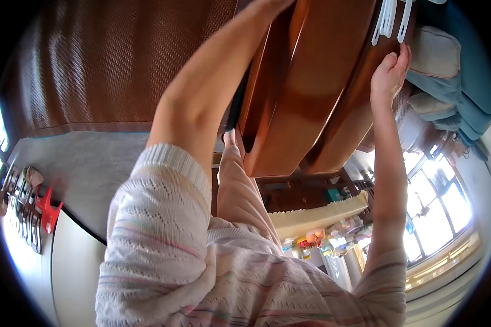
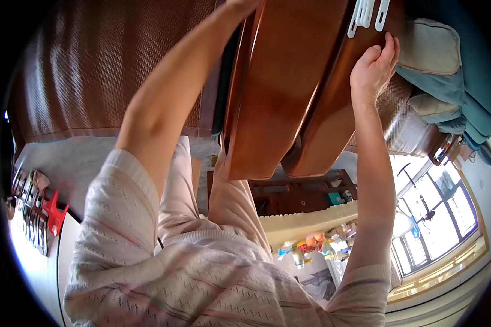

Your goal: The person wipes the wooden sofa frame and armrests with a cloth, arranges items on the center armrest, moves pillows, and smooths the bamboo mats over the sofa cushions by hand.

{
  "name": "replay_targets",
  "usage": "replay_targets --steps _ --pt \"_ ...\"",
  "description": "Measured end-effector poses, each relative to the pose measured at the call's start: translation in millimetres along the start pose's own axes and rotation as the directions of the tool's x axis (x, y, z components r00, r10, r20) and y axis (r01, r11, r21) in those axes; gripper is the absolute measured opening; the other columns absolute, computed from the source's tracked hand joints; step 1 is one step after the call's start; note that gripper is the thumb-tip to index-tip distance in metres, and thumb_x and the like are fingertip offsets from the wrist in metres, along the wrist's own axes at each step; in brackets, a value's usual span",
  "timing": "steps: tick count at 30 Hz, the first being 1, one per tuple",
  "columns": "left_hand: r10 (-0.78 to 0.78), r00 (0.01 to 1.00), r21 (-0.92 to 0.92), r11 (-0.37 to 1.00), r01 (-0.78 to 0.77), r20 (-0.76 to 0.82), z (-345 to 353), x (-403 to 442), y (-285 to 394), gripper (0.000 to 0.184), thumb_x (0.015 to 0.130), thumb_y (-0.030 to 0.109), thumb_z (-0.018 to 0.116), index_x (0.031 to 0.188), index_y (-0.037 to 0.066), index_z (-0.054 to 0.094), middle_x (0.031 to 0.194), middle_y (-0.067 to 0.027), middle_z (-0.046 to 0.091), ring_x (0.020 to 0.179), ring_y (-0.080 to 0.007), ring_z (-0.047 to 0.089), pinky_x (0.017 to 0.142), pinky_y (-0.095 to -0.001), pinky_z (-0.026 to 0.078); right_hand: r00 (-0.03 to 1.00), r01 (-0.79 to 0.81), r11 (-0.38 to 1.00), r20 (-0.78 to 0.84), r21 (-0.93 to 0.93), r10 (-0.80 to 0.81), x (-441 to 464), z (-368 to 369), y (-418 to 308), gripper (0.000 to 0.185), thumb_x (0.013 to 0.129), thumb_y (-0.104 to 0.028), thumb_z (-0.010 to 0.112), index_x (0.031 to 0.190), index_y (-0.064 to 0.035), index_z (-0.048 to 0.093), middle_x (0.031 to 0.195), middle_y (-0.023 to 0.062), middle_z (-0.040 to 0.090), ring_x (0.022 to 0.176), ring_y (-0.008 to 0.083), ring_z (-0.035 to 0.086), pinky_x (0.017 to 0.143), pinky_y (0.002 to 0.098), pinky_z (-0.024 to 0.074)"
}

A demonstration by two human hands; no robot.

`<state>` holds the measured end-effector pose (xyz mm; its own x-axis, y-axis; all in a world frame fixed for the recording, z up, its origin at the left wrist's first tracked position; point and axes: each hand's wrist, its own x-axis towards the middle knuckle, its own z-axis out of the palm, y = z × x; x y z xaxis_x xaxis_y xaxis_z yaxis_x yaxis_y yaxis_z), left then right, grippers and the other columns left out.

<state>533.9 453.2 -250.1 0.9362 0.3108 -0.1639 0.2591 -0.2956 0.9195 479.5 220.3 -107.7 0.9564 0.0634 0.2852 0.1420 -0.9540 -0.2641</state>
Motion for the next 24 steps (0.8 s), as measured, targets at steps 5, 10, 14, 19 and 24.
replay_targets --steps 5,10,14,19,24 --pt "-0.123 0.991 0.003 0.992 0.123 0.047 -32.9 -123.1 22.2 0.045 0.085 0.007 0.038 0.130 0.008 0.034 0.127 -0.0170 0.044 0.108 -0.0362 0.047 0.089 -0.0382 0.041 0.998 -0.052 0.998 0.020 -0.035 0.052 0.8 -0.6 -5.3 0.042 0.088 -0.024 0.034 0.126 -0.0097 0.043 0.136 0.0104 0.036 0.119 0.0328 0.039 0.097 0.0411 0.0320" --pt "-0.006 0.997 0.055 0.998 0.010 -0.076 -31.3 -228.9 -15.8 0.056 0.075 0.006 0.056 0.125 0.001 0.032 0.122 -0.0238 0.042 0.094 -0.0435 0.051 0.076 -0.0452 0.046 0.996 -0.091 0.994 0.020 -0.064 0.092 2.2 0.8 -6.9 0.043 0.088 -0.026 0.032 0.127 -0.0134 0.042 0.137 0.0072 0.035 0.116 0.0346 0.041 0.096 0.0419 0.0340" --pt "-0.114 0.993 0.050 0.992 0.114 -0.009 -46.5 -297.9 -20.9 0.051 0.076 0.005 0.049 0.125 0.000 0.034 0.121 -0.0248 0.044 0.096 -0.0432 0.051 0.082 -0.0445 0.044 0.993 -0.116 0.989 0.025 -0.090 0.119 1.3 -1.3 -9.7 0.043 0.088 -0.027 0.031 0.129 -0.0161 0.041 0.139 0.0039 0.034 0.113 0.0341 0.044 0.095 0.0424 0.0352" --pt "-0.254 0.955 0.071 0.967 0.246 0.153 -72.6 -334.6 -23.2 0.047 0.078 0.009 0.048 0.123 0.001 0.040 0.113 -0.0245 0.051 0.098 -0.0414 0.051 0.084 -0.0441 0.043 0.985 -0.167 0.977 0.031 -0.132 0.173 2.2 -3.4 -13.3 0.044 0.088 -0.029 0.030 0.130 -0.0192 0.039 0.139 -0.0001 0.033 0.112 0.0338 0.045 0.094 0.0431 0.0369" --pt "-0.303 0.899 0.166 0.951 0.262 0.318 -89.4 -372.3 -51.2 0.028 0.081 0.014 0.049 0.107 0.006 0.055 0.092 -0.0199 0.061 0.088 -0.0363 0.058 0.078 -0.0400 0.047 0.981 -0.176 0.972 0.058 -0.155 0.187 -0.3 -7.4 -16.3 0.045 0.089 -0.030 0.029 0.131 -0.0197 0.038 0.141 -0.0001 0.031 0.114 0.0348 0.043 0.094 0.0438 0.0368"
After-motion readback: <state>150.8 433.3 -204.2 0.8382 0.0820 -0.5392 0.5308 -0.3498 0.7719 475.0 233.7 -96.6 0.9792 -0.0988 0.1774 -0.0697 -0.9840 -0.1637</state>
